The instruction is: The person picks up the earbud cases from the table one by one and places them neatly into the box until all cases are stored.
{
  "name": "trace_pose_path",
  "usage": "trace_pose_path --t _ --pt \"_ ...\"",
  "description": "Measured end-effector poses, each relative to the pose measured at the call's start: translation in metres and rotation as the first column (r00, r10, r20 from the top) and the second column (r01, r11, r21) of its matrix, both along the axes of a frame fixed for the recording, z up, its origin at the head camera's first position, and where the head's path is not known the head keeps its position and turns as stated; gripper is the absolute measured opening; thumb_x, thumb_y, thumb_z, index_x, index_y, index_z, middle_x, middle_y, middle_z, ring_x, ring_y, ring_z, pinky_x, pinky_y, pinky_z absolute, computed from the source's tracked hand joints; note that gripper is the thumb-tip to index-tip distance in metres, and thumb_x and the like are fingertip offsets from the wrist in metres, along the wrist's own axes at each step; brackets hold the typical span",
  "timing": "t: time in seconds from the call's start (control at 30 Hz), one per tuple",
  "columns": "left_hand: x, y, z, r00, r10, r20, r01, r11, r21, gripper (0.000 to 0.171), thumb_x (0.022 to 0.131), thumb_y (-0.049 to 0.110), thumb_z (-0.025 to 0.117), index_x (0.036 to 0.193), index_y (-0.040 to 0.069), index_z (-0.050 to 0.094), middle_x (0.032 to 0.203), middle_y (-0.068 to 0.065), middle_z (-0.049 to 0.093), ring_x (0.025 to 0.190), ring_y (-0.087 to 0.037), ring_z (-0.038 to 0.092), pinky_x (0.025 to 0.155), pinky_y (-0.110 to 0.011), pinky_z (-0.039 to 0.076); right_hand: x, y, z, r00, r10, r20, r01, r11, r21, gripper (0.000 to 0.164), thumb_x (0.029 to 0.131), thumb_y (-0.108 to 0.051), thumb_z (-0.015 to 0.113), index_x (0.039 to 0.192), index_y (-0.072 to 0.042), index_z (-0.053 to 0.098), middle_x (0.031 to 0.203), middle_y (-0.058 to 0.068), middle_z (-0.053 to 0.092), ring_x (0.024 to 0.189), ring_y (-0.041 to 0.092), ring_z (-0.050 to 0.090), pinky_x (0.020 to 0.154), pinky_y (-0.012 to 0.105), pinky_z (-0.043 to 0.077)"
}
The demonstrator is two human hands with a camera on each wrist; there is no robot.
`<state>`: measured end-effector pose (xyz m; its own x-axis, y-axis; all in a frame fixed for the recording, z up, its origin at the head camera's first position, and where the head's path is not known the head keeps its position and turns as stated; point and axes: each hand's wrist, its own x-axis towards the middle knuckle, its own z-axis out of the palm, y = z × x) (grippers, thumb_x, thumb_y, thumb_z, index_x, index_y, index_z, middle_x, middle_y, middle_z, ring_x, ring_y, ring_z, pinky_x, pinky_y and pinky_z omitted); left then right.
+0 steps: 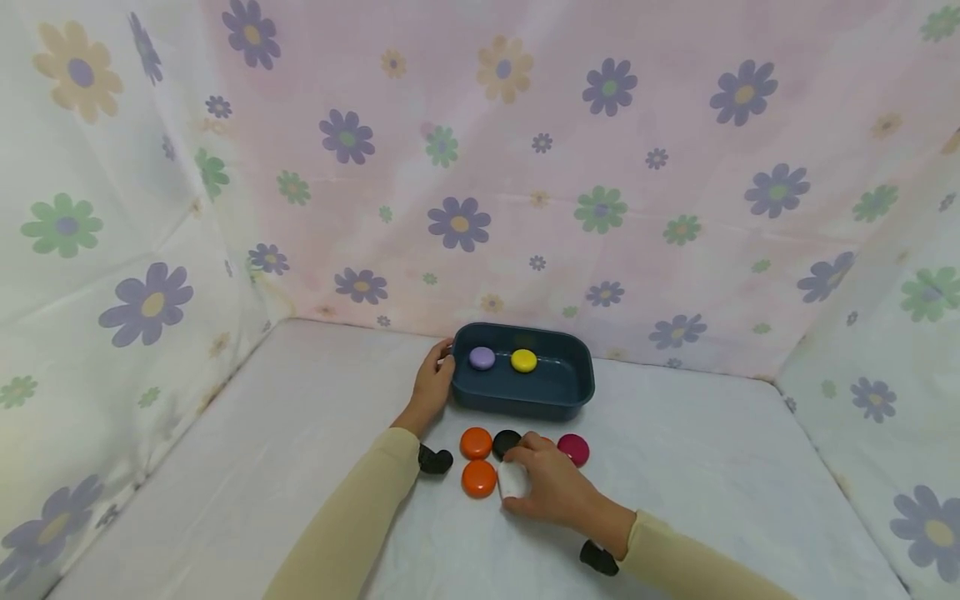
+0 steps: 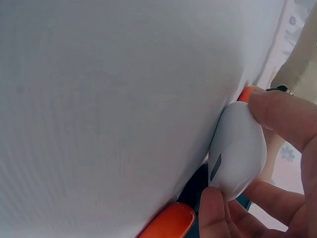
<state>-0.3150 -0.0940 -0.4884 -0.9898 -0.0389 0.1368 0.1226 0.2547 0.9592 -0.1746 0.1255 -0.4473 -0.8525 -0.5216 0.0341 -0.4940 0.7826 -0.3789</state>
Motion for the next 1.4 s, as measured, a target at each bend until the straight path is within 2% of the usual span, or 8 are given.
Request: trace_pose_path --t 0.43,0.7,1.03,1.27,1.4 --pt "0.001 0.000 0.001 1.000 -0.001 0.012 0.001 1.000 -0.010 0.047 0.102 0.026 0.035 0.148 0.014 0.037 0.144 -0.013 0.046 0.126 -0.030 0.045 0.106 -0.049 0.037 -0.002 -0.001 -0.001 0.999 -0.013 0.034 0.013 1.000 0.005 0.052 0.071 -0.044 0.082 0.111 -0.014 0.068 0.098 -0.001 0.061 0.082 0.008 0.054 0.071 0.021 0.054" --pt "-0.001 0.001 0.000 1.000 -0.003 0.010 0.003 1.000 -0.013 0.047 0.102 0.027 0.036 0.147 0.015 0.038 0.144 -0.012 0.046 0.128 -0.029 0.044 0.109 -0.048 0.035 -0.005 0.002 0.002 1.000 -0.006 -0.020 0.006 1.000 0.003 0.050 0.073 -0.046 0.080 0.112 -0.017 0.068 0.098 -0.003 0.063 0.086 0.010 0.055 0.077 0.026 0.054" --pt "0.002 0.000 0.001 1.000 0.001 0.008 -0.001 1.000 -0.004 0.047 0.102 0.026 0.036 0.147 0.013 0.038 0.144 -0.013 0.046 0.128 -0.030 0.044 0.109 -0.049 0.035 -0.020 0.009 0.023 0.997 -0.058 -0.054 0.048 0.984 -0.169 0.041 0.078 -0.031 0.079 0.114 -0.015 0.068 0.113 -0.002 0.068 0.108 0.019 0.060 0.092 0.040 0.052" --pt "0.000 -0.001 0.000 1.000 -0.001 0.004 0.001 1.000 -0.011 0.046 0.102 0.026 0.036 0.147 0.014 0.038 0.143 -0.012 0.047 0.129 -0.029 0.043 0.111 -0.047 0.033 -0.040 0.012 0.028 0.994 -0.109 0.006 0.105 0.930 -0.353 0.036 0.076 -0.021 0.080 0.109 -0.013 0.070 0.112 0.004 0.067 0.104 0.029 0.061 0.091 0.045 0.052" --pt "0.000 0.000 0.001 1.000 0.003 0.018 -0.002 1.000 -0.017 0.046 0.102 0.027 0.035 0.147 0.016 0.038 0.143 -0.011 0.046 0.129 -0.029 0.043 0.111 -0.047 0.033 -0.050 0.012 0.029 0.990 -0.136 0.028 0.136 0.915 -0.379 0.037 0.077 -0.021 0.080 0.112 -0.014 0.069 0.113 0.004 0.067 0.104 0.028 0.061 0.091 0.044 0.052"
